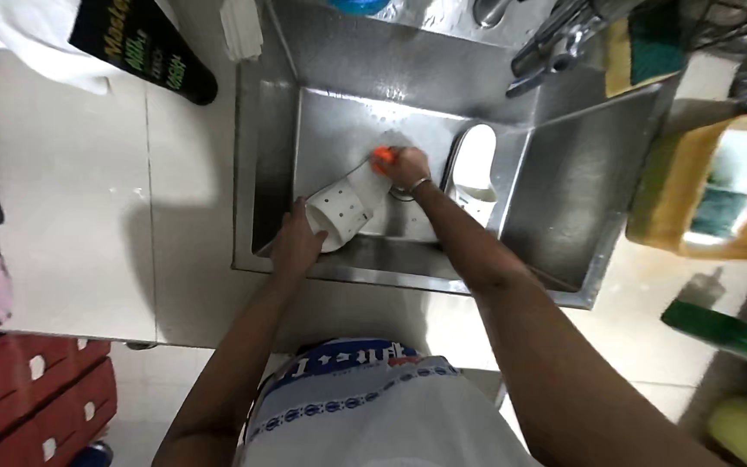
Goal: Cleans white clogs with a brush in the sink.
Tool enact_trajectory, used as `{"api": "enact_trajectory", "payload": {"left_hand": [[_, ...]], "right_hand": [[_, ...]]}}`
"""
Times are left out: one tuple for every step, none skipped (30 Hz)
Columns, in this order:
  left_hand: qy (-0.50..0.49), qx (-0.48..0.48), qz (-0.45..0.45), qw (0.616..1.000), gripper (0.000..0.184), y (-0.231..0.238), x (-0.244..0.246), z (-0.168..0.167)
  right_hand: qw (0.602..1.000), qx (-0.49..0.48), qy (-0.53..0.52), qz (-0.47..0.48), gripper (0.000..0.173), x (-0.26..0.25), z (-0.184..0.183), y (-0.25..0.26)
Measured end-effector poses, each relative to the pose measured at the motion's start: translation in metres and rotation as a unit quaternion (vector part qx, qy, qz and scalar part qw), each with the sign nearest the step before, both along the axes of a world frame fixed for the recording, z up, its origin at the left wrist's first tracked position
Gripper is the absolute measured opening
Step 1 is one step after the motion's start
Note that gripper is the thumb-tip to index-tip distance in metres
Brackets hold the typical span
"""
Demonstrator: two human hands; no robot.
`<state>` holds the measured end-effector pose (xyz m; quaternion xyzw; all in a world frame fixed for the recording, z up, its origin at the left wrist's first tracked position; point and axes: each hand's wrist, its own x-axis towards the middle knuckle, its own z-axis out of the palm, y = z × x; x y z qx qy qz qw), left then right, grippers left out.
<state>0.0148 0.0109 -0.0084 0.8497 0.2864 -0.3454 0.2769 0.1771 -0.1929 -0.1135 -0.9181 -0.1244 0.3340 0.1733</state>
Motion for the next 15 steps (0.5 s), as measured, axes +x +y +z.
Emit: {"api": "enact_trajectory", "payload": {"left_hand": [[0.002, 0.003, 0.000, 1.000, 0.083, 0.001, 0.002, -0.001], [0.004, 0.003, -0.001, 1.000, 0.083, 0.001, 0.002, -0.001], [0.005, 0.002, -0.004, 1.000, 0.082, 0.002, 0.000, 0.000], [0.005, 0.003, -0.006, 1.000, 0.082, 0.002, -0.002, 0.001], [0.002, 0.002, -0.006, 1.000, 0.082, 0.002, -0.001, 0.001], [-0.001, 0.001, -0.008, 1.000, 0.083, 0.002, -0.001, 0.000], [0.001, -0.003, -0.005, 1.000, 0.083, 0.000, -0.004, 0.001], [-0.004, -0.007, 0.001, 1.000, 0.084, 0.001, -0.001, 0.001], [-0.010, -0.007, 0.004, 1.000, 0.084, 0.003, 0.004, -0.002], [-0.011, -0.008, 0.003, 1.000, 0.084, 0.004, 0.002, -0.003], [-0.008, -0.008, -0.003, 1.000, 0.084, 0.004, -0.004, -0.001], [-0.006, -0.005, -0.006, 1.000, 0.083, 0.003, -0.007, 0.000], [-0.011, 0.002, -0.007, 1.000, 0.083, 0.004, 0.000, 0.000], [-0.010, 0.005, -0.009, 1.000, 0.083, 0.004, 0.004, 0.000], [-0.002, 0.004, -0.007, 1.000, 0.083, 0.000, 0.001, 0.002]], "right_hand": [[0.998, 0.039, -0.001, 0.049, 0.048, -0.010, 0.006, 0.013], [0.994, 0.072, -0.011, 0.084, 0.044, -0.020, 0.004, 0.017], [0.991, 0.084, -0.013, 0.099, 0.044, -0.022, -0.002, 0.014], [0.995, 0.061, 0.002, 0.084, 0.048, -0.015, -0.007, 0.005], [0.999, 0.022, 0.017, 0.046, 0.051, 0.000, -0.009, -0.004], [1.000, -0.005, 0.022, 0.003, 0.053, 0.012, -0.011, -0.009], [0.999, -0.016, 0.024, -0.016, 0.052, 0.004, -0.009, -0.010], [1.000, 0.000, 0.009, -0.005, 0.046, -0.006, -0.006, -0.001], [0.999, 0.040, -0.020, 0.026, 0.039, -0.015, -0.003, 0.009], [0.994, 0.084, -0.041, 0.060, 0.035, -0.029, -0.009, 0.012], [0.991, 0.102, -0.039, 0.083, 0.036, -0.039, -0.016, 0.007], [0.994, 0.074, -0.021, 0.076, 0.043, -0.036, -0.017, -0.001], [0.999, 0.029, -0.005, 0.037, 0.049, -0.011, -0.015, -0.004], [1.000, 0.001, 0.000, -0.020, 0.053, 0.008, -0.014, -0.006], [0.998, -0.012, 0.009, -0.064, 0.056, 0.006, -0.010, -0.008]]}}
